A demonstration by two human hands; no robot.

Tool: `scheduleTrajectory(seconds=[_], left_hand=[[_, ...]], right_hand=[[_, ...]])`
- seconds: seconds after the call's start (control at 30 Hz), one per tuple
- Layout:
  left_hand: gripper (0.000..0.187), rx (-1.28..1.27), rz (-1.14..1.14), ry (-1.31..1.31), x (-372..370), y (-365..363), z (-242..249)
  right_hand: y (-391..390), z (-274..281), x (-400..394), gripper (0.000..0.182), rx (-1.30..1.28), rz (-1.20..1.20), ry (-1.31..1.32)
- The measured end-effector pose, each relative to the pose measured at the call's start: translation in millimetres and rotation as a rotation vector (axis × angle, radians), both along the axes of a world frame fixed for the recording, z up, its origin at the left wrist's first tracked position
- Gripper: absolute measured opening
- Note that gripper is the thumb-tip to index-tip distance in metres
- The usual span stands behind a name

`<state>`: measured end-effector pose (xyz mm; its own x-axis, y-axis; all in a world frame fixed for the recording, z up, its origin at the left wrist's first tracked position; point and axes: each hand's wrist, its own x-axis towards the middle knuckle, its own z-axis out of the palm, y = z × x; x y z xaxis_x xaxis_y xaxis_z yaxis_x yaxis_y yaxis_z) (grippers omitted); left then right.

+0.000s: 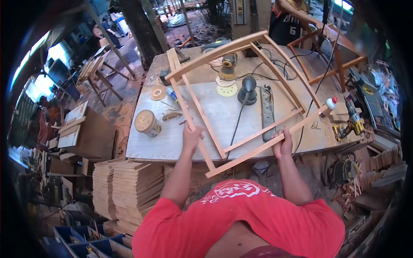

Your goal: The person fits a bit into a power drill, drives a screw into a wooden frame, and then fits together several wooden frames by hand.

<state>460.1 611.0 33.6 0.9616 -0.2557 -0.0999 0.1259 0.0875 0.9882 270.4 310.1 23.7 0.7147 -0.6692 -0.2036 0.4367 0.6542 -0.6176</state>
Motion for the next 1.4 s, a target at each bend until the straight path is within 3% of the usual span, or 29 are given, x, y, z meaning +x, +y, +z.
scheduleTrajectory(seconds=[0.07, 0.17, 0.2, 0.27, 0.4, 0.47, 0.5, 0.53, 0.57, 0.6, 0.63, 0.67, 0.7, 0.8, 0.83, 0.9, 0.97, 1.03, 1.1, 1.17, 1.27, 1.4], left_hand=[[0.064, 0.057, 0.034, -0.006, 9, 14, 22], [0.061, 0.013, 0.084, -0.036, 22, 41, 44], [0.058, -0.019, 0.082, -0.082, 22, 50, 53], [0.058, -0.006, 0.085, -0.158, 22, 72, 69], [0.058, 0.108, 0.116, -0.245, 21, 94, 101], [0.062, 0.251, 0.005, -0.235, 25, 101, 119], [0.058, 0.365, 0.020, -0.262, 25, 96, 135], [0.055, 0.482, 0.036, -0.283, 26, 90, 150], [0.053, 0.551, 0.043, -0.537, 54, 91, 139], [0.051, 0.627, 0.056, -0.787, 79, 92, 126], [0.052, 0.574, 0.022, -0.615, 67, 73, 154], [0.050, 0.708, -0.030, -0.472, 72, 62, 177], [0.050, 0.616, -0.050, -0.447, 80, 53, 184], [0.050, 0.759, 0.009, -0.802, 119, 33, 204], [0.050, 0.757, 0.001, -0.804, 112, 32, 221], [0.050, 0.929, 0.255, -1.232, 97, 34, 243], [0.041, 0.673, 0.619, -1.142, 126, 58, 194], [0.053, 0.248, 0.722, -0.827, 93, 53, 136], [0.063, -0.008, 0.475, -0.401, 55, 21, 69], [0.059, -0.116, 0.168, -0.092, 7, -14, 25], [0.052, -0.142, 0.090, 0.112, -31, -63, 14], [0.040, -0.077, 0.087, 0.040, 1, -68, -17]], right_hand=[[-8, 9, -9, 0.026, -0.155, 0.285, -0.178], [-67, 29, -16, 0.045, -0.043, 0.329, -0.583], [-92, 41, -22, 0.062, 0.138, 0.312, -0.636], [-126, 52, -37, 0.079, 0.153, 0.178, -0.484], [-153, 43, -49, 0.098, -0.084, 0.725, -0.604], [-172, 36, -61, 0.097, -0.292, 0.839, -0.229], [-167, 38, -56, 0.097, -0.296, 0.862, -0.241], [-154, 41, -51, 0.081, -0.417, 0.880, -0.105], [-143, 41, -43, 0.066, -0.539, 0.899, 0.026], [-140, 31, -31, 0.066, -0.545, 0.938, 0.007], [-136, 16, -18, 0.050, -0.367, 0.778, 0.107], [-131, 6, -7, 0.038, -0.195, 0.610, 0.209], [-123, 1, -6, 0.038, -0.206, 0.640, 0.201], [-86, 5, -8, 0.034, -0.116, 0.438, 0.225], [-75, 3, -10, 0.032, -0.090, 0.382, 0.201], [-58, -3, -20, 0.031, -0.057, 0.290, 0.196], [-45, -4, -19, 0.031, -0.031, 0.189, 0.214], [-33, -7, -18, 0.037, 0.019, 0.148, 0.248], [-22, -19, -11, 0.038, 0.085, 0.104, 0.269], [0, -16, -3, 0.039, 0.130, 0.071, 0.261], [29, -20, 8, 0.040, 0.149, 0.000, 0.267], [60, -20, 13, 0.043, 0.255, -0.063, 0.275]])
